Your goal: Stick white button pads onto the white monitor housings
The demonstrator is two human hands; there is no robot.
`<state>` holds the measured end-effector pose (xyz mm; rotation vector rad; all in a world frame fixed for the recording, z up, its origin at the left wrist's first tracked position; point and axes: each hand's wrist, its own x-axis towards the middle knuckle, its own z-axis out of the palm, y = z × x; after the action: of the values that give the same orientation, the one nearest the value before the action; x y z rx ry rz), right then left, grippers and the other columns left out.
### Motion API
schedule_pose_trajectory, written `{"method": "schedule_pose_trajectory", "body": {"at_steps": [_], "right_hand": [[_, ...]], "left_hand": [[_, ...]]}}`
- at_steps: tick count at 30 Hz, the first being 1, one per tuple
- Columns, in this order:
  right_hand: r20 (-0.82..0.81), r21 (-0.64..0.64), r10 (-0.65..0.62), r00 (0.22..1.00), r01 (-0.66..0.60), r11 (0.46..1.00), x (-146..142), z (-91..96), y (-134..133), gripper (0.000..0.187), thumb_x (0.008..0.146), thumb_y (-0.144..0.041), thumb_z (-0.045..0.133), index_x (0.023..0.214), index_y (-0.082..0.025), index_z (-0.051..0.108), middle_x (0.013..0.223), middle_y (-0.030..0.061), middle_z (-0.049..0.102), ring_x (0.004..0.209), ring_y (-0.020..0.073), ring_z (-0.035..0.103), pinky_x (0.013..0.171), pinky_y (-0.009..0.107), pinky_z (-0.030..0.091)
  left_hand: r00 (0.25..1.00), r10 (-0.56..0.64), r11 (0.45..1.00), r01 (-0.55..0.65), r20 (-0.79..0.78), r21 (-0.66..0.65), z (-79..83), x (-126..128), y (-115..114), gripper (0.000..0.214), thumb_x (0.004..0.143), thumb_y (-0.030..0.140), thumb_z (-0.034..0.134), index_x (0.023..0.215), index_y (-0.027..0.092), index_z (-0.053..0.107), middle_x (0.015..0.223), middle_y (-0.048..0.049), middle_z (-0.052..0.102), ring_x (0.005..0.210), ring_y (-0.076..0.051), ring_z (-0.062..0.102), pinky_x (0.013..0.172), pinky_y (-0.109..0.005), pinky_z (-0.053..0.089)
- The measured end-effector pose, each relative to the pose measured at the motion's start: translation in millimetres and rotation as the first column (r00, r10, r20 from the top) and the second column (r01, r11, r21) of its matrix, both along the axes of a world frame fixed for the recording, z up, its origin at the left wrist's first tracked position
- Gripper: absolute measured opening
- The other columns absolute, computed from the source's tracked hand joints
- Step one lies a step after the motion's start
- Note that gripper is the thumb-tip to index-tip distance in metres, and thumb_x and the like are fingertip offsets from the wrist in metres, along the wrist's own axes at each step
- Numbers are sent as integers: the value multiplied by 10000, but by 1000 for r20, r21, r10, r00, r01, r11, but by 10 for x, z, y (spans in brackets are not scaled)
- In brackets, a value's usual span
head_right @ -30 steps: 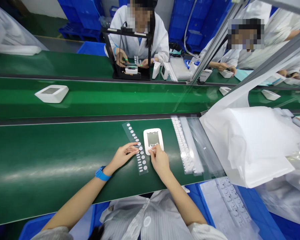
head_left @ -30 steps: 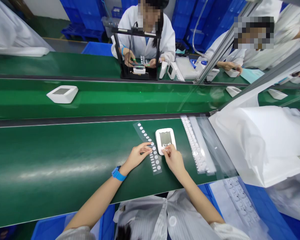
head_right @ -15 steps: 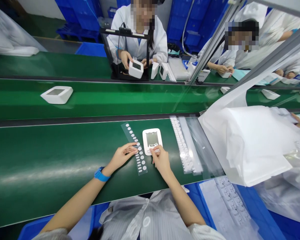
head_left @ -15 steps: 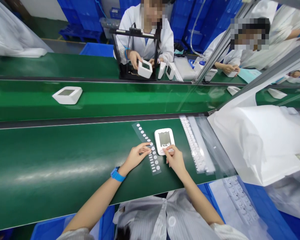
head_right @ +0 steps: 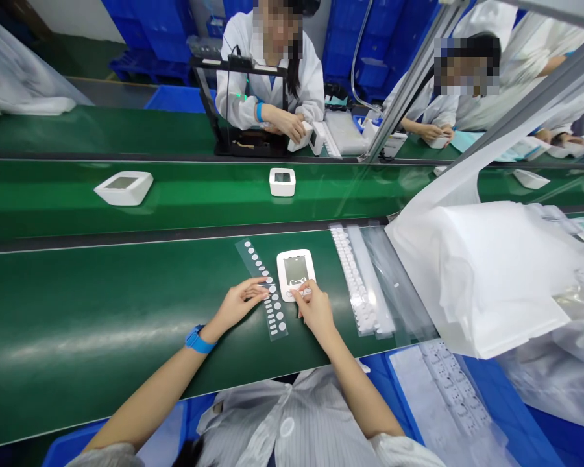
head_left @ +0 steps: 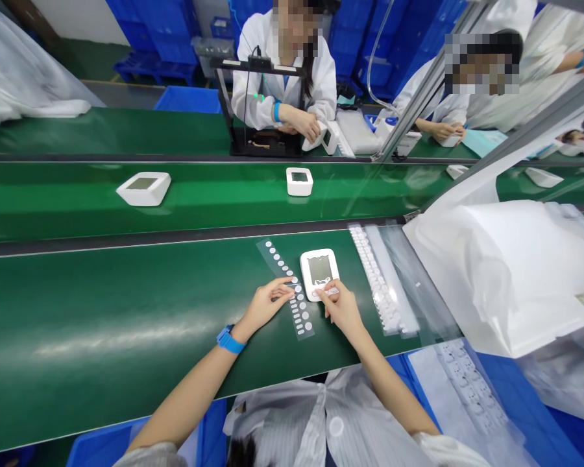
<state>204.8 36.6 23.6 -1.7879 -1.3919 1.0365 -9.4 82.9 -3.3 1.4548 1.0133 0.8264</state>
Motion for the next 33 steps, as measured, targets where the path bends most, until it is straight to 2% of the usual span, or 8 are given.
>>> {"method": "schedule_pose_trajectory", "body": {"at_steps": [3, 8, 16, 21, 25, 27, 30, 33], "right_hand": [[3, 14, 3, 1000, -3, 1000, 12, -3, 10, 289, 849, -521, 539, 807, -248, 456, 400, -82, 545, 272, 118, 445, 335, 195, 326], [-143, -59, -27, 989, 18, 998, 12, -18, 48, 337, 786, -534, 598, 799, -246, 425, 384, -89, 539, 252, 116, 430, 304, 189, 310], [-56, 5, -7, 998, 8, 1000, 0, -71, 18, 307, 805, -516, 599, 800, -239, 468, 396, -86, 533, 283, 116, 442, 343, 201, 332], [-92, 220, 77, 993, -55, 974, -131, -95, -61, 211, 888, -424, 539, 855, -217, 562, 574, -39, 581, 444, 119, 522, 462, 223, 419], [60, 474, 147, 987, -158, 866, -264, -144, -59, 152, 910, -322, 543, 905, -214, 650, 873, 53, 625, 720, 162, 609, 682, 291, 514], [98, 555, 166, 981, -192, 809, -299, -180, -39, 153, 921, -278, 532, 939, -219, 673, 936, 72, 608, 850, 186, 615, 775, 324, 517], [97, 589, 154, 983, -182, 787, -324, -227, -20, 159, 923, -246, 531, 952, -224, 686, 940, 72, 598, 856, 185, 612, 784, 336, 521], [68, 578, 153, 986, -164, 799, -346, -250, -21, 148, 917, -238, 539, 926, -226, 686, 929, 65, 602, 833, 181, 614, 774, 336, 526]], "left_hand": [[1000, 2, 1000, -2, 6, -7, -17, 6, 1, 406, 808, 322, 670, 1174, 157, 609, 891, -64, 747, 886, -204, 718, 842, -342, 582], [1000, -7, 1000, 8, 14, -15, -24, 12, 6, 427, 808, 340, 669, 1194, 167, 606, 934, -72, 739, 891, -203, 715, 828, -343, 587], [997, -33, 995, 40, 76, -91, 10, 55, -30, 489, 772, 326, 707, 1216, 159, 586, 1001, -90, 710, 910, -196, 691, 831, -339, 581], [983, -97, 984, 118, 155, -133, -13, 74, -63, 616, 731, 277, 742, 1294, 180, 512, 1080, -83, 657, 807, -136, 669, 845, -332, 567], [983, -77, 982, 104, 168, -158, -11, 92, -80, 581, 728, 278, 745, 1260, 175, 535, 954, -37, 639, 785, -128, 657, 840, -318, 557], [984, -58, 982, 87, 171, -167, 0, 100, -86, 573, 722, 279, 750, 1246, 172, 544, 906, -23, 632, 768, -128, 655, 820, -310, 560], [985, -39, 984, 67, 171, -162, 22, 109, -92, 552, 721, 293, 749, 1223, 166, 560, 872, -25, 641, 787, -144, 656, 824, -325, 562], [985, -38, 988, 62, 167, -142, 32, 115, -95, 518, 730, 302, 738, 1200, 153, 578, 825, -26, 654, 810, -164, 656, 833, -347, 560]]}}
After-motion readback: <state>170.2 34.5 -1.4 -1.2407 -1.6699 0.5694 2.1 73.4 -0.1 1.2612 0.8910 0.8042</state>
